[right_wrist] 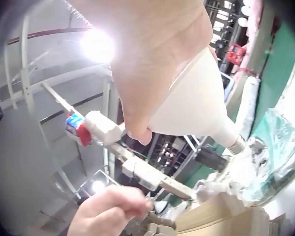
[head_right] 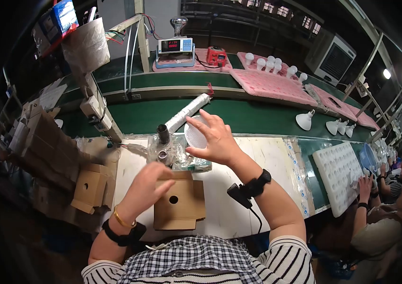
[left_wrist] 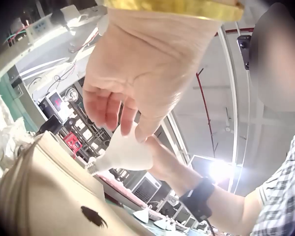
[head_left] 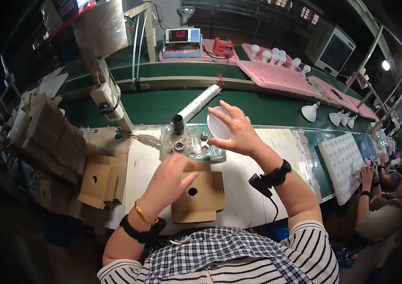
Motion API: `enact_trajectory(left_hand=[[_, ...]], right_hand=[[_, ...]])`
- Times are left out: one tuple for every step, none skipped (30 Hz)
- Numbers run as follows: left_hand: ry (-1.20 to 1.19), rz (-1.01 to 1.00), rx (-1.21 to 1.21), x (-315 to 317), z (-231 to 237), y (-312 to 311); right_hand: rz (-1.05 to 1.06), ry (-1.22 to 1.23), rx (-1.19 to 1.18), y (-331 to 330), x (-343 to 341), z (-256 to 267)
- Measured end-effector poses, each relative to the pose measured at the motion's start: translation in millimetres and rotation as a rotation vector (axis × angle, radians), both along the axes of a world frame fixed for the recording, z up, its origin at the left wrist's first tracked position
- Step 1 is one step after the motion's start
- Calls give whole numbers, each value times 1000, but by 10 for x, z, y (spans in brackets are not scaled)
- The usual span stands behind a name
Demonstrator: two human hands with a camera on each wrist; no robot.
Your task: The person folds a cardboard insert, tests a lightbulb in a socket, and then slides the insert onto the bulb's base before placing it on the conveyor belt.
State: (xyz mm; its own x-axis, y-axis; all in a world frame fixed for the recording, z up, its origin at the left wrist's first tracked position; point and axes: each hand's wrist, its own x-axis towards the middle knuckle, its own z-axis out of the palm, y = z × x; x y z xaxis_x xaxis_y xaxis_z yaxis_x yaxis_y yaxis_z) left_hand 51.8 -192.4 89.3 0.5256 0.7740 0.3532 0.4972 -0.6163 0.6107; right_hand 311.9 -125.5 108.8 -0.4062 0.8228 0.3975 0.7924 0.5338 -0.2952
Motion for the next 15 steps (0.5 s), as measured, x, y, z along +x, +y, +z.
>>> enact_trajectory(left_hand=[[37,-74,-54,-54,-21,-86],[73,-148,-109,-106,-68,-185],[135,-210,-101,-155,-133,-267],[125,-208,-106,-174,-164,-340],[155,-224,-85,-178,-173,-414],[187,-241,-64,-184,-195,-467],[227,-255,-50,-195,-232,-487],[220,-253,-54,-196,-256,-496],[213,-249,-16,-192,-275,-502],[207,-244,25,-190,-286,-496],[245,-267,-16,-196,-274,-477],[241,-265,-18,-202,-271,-472],[259,-271,-9,-204,-269,-466],[278,-278,0,-206,-270,-461],[277,-281,-2,-203,-265,-459]], right_hand=[[-49,-35,-17,64,2,-106],[-96,-70,-35,115,-4,-194],[-87,-61,-18,149,-40,-256],[-84,-71,-24,195,-72,-297],[-77,-97,-12,231,-110,-326],[-71,-122,-1,258,-144,-353],[-73,-146,12,286,-172,-370],[-69,-153,8,310,-191,-383],[-71,-156,12,334,-209,-392],[-73,-159,18,359,-226,-393],[-81,-168,-2,351,-238,-365],[-91,-175,-24,335,-246,-341],[-90,-171,-3,353,-256,-351],[-90,-174,-5,366,-264,-355],[-98,-184,-8,377,-267,-358]])
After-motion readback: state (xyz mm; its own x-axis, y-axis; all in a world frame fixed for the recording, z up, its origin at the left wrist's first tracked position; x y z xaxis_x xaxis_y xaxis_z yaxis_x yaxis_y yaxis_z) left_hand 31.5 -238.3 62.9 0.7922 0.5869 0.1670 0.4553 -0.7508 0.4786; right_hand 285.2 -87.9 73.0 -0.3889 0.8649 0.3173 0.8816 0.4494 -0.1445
